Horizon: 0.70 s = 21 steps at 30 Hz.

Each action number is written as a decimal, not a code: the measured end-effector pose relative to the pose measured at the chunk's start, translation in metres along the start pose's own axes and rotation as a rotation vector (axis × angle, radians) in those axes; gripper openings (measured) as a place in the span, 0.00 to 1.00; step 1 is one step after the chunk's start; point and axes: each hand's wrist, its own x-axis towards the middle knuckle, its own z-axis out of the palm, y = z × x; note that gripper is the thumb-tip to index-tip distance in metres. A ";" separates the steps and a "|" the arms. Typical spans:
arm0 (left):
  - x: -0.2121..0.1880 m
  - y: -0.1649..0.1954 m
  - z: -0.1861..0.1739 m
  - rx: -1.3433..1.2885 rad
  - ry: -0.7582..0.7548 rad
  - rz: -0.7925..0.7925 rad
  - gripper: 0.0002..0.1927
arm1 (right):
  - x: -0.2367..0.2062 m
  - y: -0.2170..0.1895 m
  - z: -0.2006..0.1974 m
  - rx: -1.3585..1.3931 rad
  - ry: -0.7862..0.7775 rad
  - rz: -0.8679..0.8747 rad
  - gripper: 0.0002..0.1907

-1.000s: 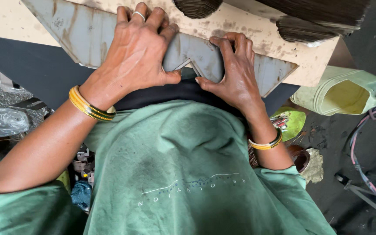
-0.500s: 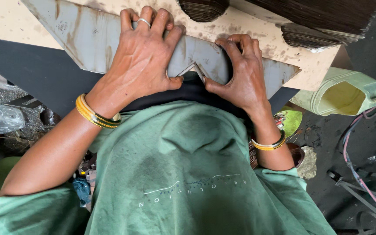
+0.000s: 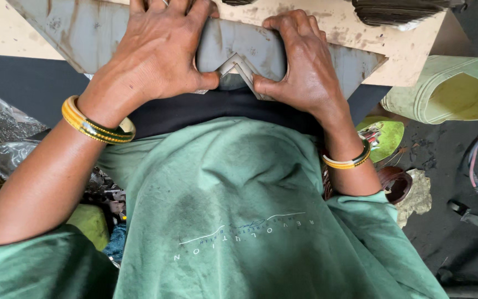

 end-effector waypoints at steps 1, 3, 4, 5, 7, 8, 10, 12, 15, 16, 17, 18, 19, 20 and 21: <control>0.000 0.001 0.000 -0.015 0.001 0.000 0.44 | 0.000 -0.002 0.001 -0.018 -0.001 0.015 0.41; -0.002 0.006 0.002 0.068 0.055 0.023 0.47 | -0.002 -0.007 0.005 -0.059 0.029 0.017 0.43; -0.003 0.008 0.003 0.109 0.082 0.035 0.48 | -0.004 -0.011 0.007 -0.080 0.059 0.001 0.43; -0.004 0.011 0.004 0.114 0.090 0.025 0.49 | -0.005 -0.014 0.009 -0.100 0.087 -0.014 0.44; -0.006 0.014 0.007 0.122 0.104 0.003 0.49 | -0.007 -0.017 0.012 -0.087 0.095 -0.001 0.45; -0.007 0.014 0.008 0.132 0.102 0.006 0.49 | -0.007 -0.016 0.012 -0.081 0.098 0.005 0.45; -0.005 0.013 0.009 0.149 0.097 0.013 0.48 | -0.006 -0.014 0.012 -0.082 0.078 0.011 0.46; -0.002 0.011 0.009 0.118 0.053 -0.015 0.49 | -0.003 -0.011 0.010 -0.078 0.057 0.009 0.46; 0.002 0.011 0.008 0.095 0.075 -0.005 0.50 | -0.001 -0.008 0.007 -0.072 0.034 -0.009 0.45; 0.003 0.011 0.007 0.090 0.096 0.006 0.50 | -0.001 -0.007 0.006 -0.077 0.033 -0.017 0.45; 0.004 0.011 0.007 0.073 0.080 -0.005 0.49 | -0.001 -0.007 0.005 -0.081 0.029 -0.023 0.44; 0.005 0.010 0.006 0.055 0.065 -0.017 0.48 | -0.001 -0.007 0.004 -0.083 0.021 -0.029 0.43; 0.006 0.009 0.005 0.042 0.053 -0.027 0.47 | -0.001 -0.006 0.003 -0.086 0.017 -0.037 0.43; 0.006 0.008 0.004 0.020 0.041 -0.037 0.45 | 0.000 -0.005 0.002 -0.088 0.013 -0.046 0.42; 0.006 0.006 0.003 0.000 0.029 -0.046 0.42 | 0.001 -0.003 0.001 -0.072 0.004 -0.058 0.41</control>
